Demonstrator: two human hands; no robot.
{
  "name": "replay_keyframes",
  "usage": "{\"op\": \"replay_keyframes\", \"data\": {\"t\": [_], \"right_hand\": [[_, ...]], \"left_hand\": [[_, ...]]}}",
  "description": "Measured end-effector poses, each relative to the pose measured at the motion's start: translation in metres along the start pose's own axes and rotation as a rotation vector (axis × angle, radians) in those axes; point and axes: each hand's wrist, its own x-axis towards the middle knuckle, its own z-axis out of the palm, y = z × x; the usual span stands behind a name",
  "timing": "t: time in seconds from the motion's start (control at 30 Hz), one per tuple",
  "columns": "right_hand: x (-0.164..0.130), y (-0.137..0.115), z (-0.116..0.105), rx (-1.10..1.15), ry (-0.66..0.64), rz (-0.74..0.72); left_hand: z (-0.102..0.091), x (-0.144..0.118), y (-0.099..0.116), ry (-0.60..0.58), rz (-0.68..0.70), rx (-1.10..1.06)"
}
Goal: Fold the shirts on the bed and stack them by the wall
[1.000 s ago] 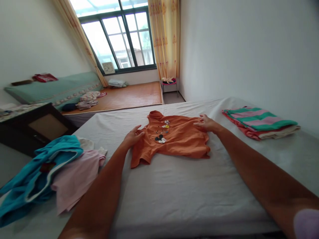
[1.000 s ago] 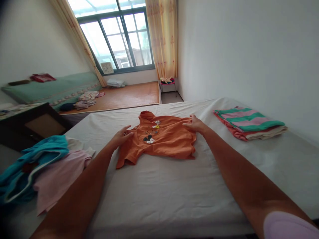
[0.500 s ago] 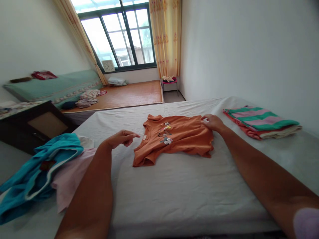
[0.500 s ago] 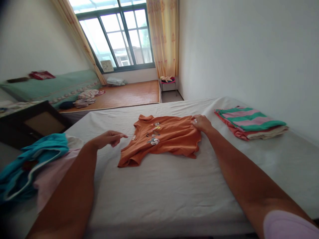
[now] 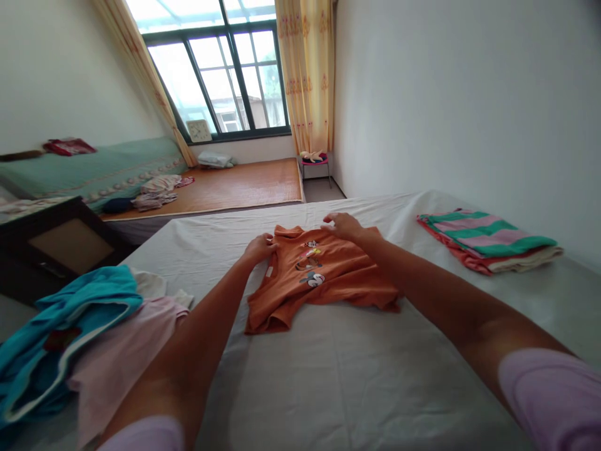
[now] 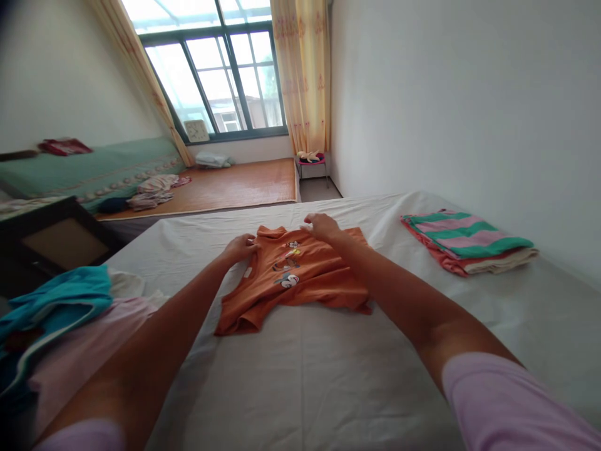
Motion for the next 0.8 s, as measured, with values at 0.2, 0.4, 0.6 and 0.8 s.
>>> {"op": "replay_keyframes", "data": {"t": [0.2, 0.4, 0.6, 0.8], "right_hand": [[0.044, -0.064, 0.055, 0.041, -0.062, -0.070], [0.087, -0.059, 0.058, 0.264, 0.081, 0.138], [0.107, -0.063, 0.025, 0.977, 0.338, 0.211], [0.022, -0.018, -0.003, 0.876, -0.036, 0.083]], "left_hand": [[0.013, -0.007, -0.014, 0.034, 0.034, -0.048], [0.006, 0.010, -0.029, 0.184, 0.022, -0.321], [-0.023, 0.037, -0.039, 0.515, -0.190, -0.671], [-0.049, -0.013, -0.045, 0.221, -0.099, -0.546]]}}
